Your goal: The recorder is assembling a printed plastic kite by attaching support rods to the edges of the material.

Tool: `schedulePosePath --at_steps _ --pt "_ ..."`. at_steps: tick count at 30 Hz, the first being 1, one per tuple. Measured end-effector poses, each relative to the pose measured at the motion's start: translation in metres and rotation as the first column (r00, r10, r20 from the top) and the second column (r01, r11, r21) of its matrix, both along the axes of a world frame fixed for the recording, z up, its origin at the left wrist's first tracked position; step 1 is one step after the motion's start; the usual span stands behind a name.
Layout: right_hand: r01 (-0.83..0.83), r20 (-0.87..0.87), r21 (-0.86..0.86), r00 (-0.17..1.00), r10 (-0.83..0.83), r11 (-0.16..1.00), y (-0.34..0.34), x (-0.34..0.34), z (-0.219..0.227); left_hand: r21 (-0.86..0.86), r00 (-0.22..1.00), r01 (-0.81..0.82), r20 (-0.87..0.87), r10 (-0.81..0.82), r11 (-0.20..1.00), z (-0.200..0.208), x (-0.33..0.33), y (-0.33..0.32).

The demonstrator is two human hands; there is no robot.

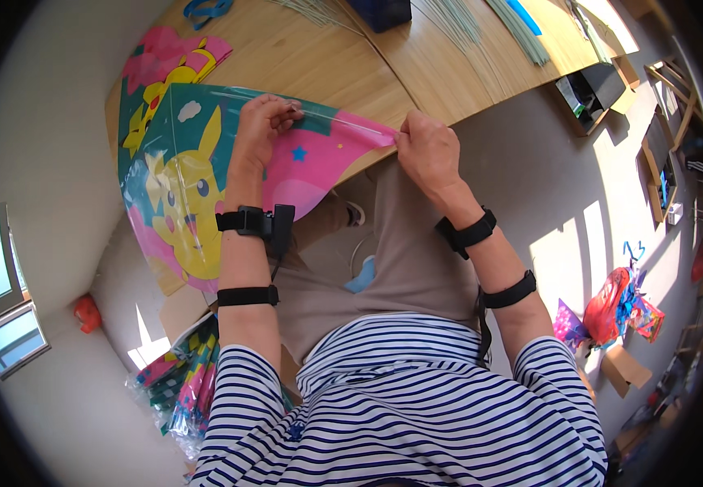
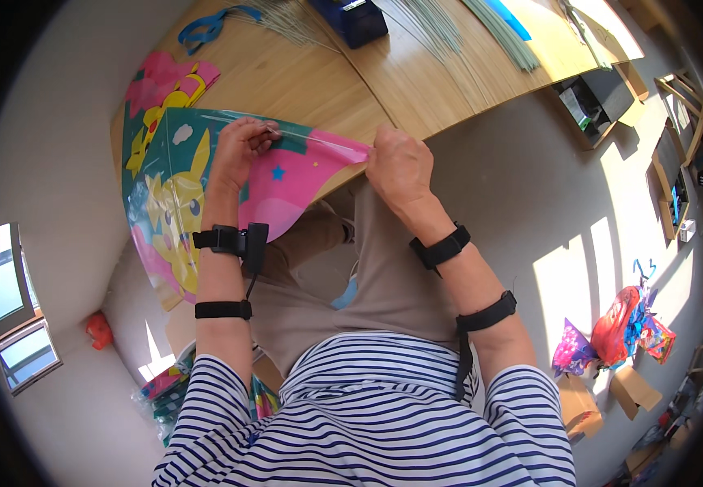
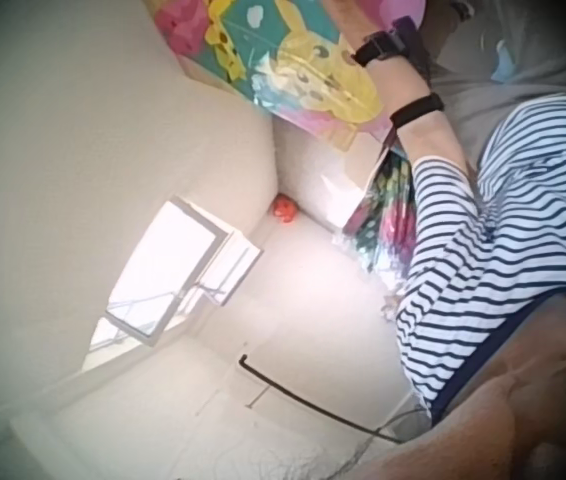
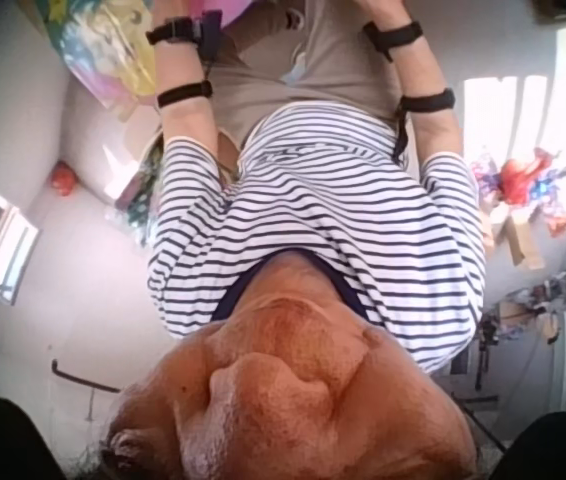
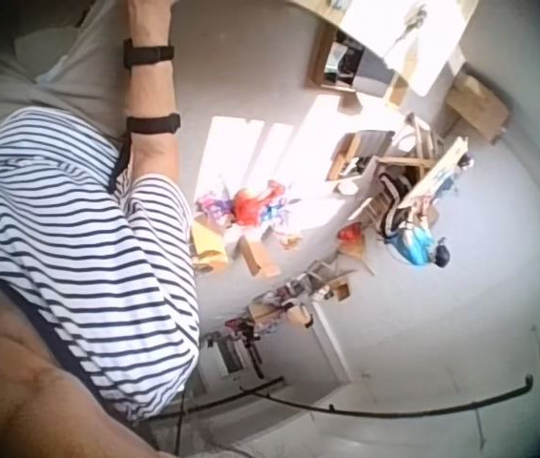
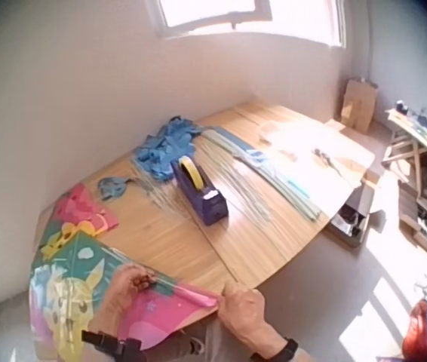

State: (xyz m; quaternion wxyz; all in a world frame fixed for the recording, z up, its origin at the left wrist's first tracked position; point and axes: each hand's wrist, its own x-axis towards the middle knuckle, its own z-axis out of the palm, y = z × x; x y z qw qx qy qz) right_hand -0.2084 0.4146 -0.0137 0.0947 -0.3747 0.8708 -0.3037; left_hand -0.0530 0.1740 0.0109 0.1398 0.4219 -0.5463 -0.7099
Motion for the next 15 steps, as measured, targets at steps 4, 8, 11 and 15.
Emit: schedulePosePath --at_steps 4,8,11,15 --pt "0.03 0.023 0.026 0.999 -0.031 0.999 0.004 -0.002 0.004 -0.045 0.996 0.039 0.081 -0.035 0.998 0.006 -0.008 0.004" --pt "0.068 0.037 0.04 0.997 -0.069 0.997 0.01 -0.004 0.018 -0.044 0.995 0.072 0.071 -0.069 0.996 0.007 -0.006 0.004" --pt "0.058 0.056 -0.07 0.997 -0.054 0.996 0.004 0.001 0.028 -0.051 0.99 0.126 0.067 -0.123 0.991 0.007 -0.008 0.005" --pt "-0.012 0.096 -0.188 0.995 0.031 0.982 -0.016 0.007 0.029 -0.112 0.978 0.173 0.135 -0.158 0.979 0.009 -0.017 0.011"
